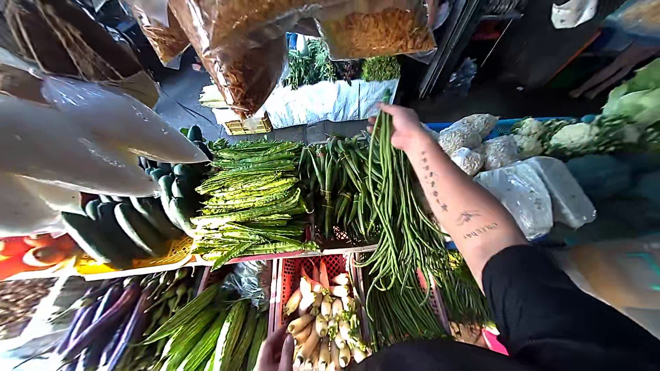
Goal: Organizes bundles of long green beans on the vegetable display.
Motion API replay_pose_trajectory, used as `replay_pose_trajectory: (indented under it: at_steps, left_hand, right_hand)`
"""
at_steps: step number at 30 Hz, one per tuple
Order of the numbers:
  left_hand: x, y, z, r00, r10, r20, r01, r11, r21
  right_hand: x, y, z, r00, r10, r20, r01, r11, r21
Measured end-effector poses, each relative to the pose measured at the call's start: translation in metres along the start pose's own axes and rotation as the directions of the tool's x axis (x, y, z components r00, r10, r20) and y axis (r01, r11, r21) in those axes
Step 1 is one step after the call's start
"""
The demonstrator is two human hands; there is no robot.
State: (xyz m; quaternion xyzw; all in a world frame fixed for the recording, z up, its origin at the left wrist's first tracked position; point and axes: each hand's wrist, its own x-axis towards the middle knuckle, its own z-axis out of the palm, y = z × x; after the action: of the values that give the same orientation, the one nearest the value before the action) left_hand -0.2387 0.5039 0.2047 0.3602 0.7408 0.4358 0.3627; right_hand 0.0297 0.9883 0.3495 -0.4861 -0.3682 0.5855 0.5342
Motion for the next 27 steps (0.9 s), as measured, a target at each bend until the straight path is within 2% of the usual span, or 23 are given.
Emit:
replay_pose_trajectory:
  at_steps: [2,3,5,7,9,10,12,14,16,18,19,20,21,23,24,25,27]
  left_hand:
    - [0.021,0.041,0.021,0.977,0.205,0.063,-0.203,0.978,-0.037]
    - [0.03,0.063,0.035,0.939,0.333,0.083,-0.329,0.942,-0.065]
    - [0.045,0.111,0.067,0.813,0.568,0.128,-0.551,0.822,-0.143]
    - [0.051,0.156,0.106,0.682,0.697,0.219,-0.658,0.717,-0.23]
    - [0.045,0.184,0.148,0.596,0.711,0.373,-0.624,0.702,-0.343]
    - [0.037,0.191,0.165,0.56,0.679,0.475,-0.556,0.733,-0.392]
    - [0.019,0.199,0.191,0.502,0.565,0.655,-0.334,0.825,-0.456]
    - [0.007,0.202,0.209,0.525,0.42,0.741,-0.053,0.884,-0.464]
    - [0.005,0.208,0.219,0.601,0.294,0.743,0.191,0.85,-0.49]
    - [0.016,0.214,0.233,0.693,0.179,0.699,0.293,0.815,-0.5]
    - [0.025,0.213,0.241,0.722,0.106,0.684,0.325,0.82,-0.471]
    - [0.037,0.21,0.25,0.734,0.024,0.679,0.367,0.827,-0.426]
    - [0.049,0.206,0.258,0.732,-0.057,0.678,0.418,0.824,-0.382]
    - [0.059,0.198,0.267,0.74,-0.12,0.661,0.449,0.821,-0.353]
    - [0.059,0.196,0.27,0.75,-0.096,0.655,0.406,0.847,-0.342]
    - [0.056,0.195,0.271,0.757,-0.062,0.651,0.339,0.889,-0.309]
    - [0.047,0.195,0.268,0.757,0.036,0.652,0.081,0.985,-0.149]
  right_hand:
    - [-0.045,-0.036,-0.013,0.999,-0.015,0.039,0.008,0.985,0.171]
    - [-0.07,-0.055,-0.02,0.995,-0.017,0.098,-0.007,0.971,0.24]
    - [-0.127,-0.088,-0.029,0.969,-0.024,0.245,-0.072,0.925,0.373]
    - [-0.18,-0.112,-0.033,0.934,-0.042,0.354,-0.121,0.897,0.425]
    - [-0.209,-0.126,-0.038,0.9,-0.066,0.432,-0.147,0.885,0.442]
    - [-0.211,-0.133,-0.04,0.889,-0.083,0.45,-0.145,0.882,0.448]
    - [-0.195,-0.146,-0.041,0.922,-0.098,0.375,-0.104,0.87,0.482]
    - [-0.151,-0.153,-0.043,0.96,-0.095,0.262,-0.04,0.883,0.467]
    - [-0.089,-0.144,-0.05,0.976,-0.108,0.19,0.037,0.939,0.342]
    - [-0.029,-0.121,-0.065,0.988,-0.107,0.113,0.109,0.994,-0.01]
    - [-0.005,-0.1,-0.074,0.994,-0.1,0.035,0.106,0.964,-0.244]
    - [0.012,-0.075,-0.083,0.991,-0.127,-0.036,0.095,0.875,-0.475]
    - [0.02,-0.053,-0.089,0.984,-0.176,-0.033,0.109,0.736,-0.669]
    - [0.02,-0.017,-0.085,0.973,-0.194,0.128,0.201,0.426,-0.882]
    - [0.015,-0.005,-0.076,0.973,-0.137,0.186,0.22,0.305,-0.926]
    - [0.01,0.006,-0.067,0.981,-0.039,0.19,0.194,0.231,-0.953]
    - [0.005,0.028,-0.056,0.984,0.045,0.17,0.16,0.169,-0.973]
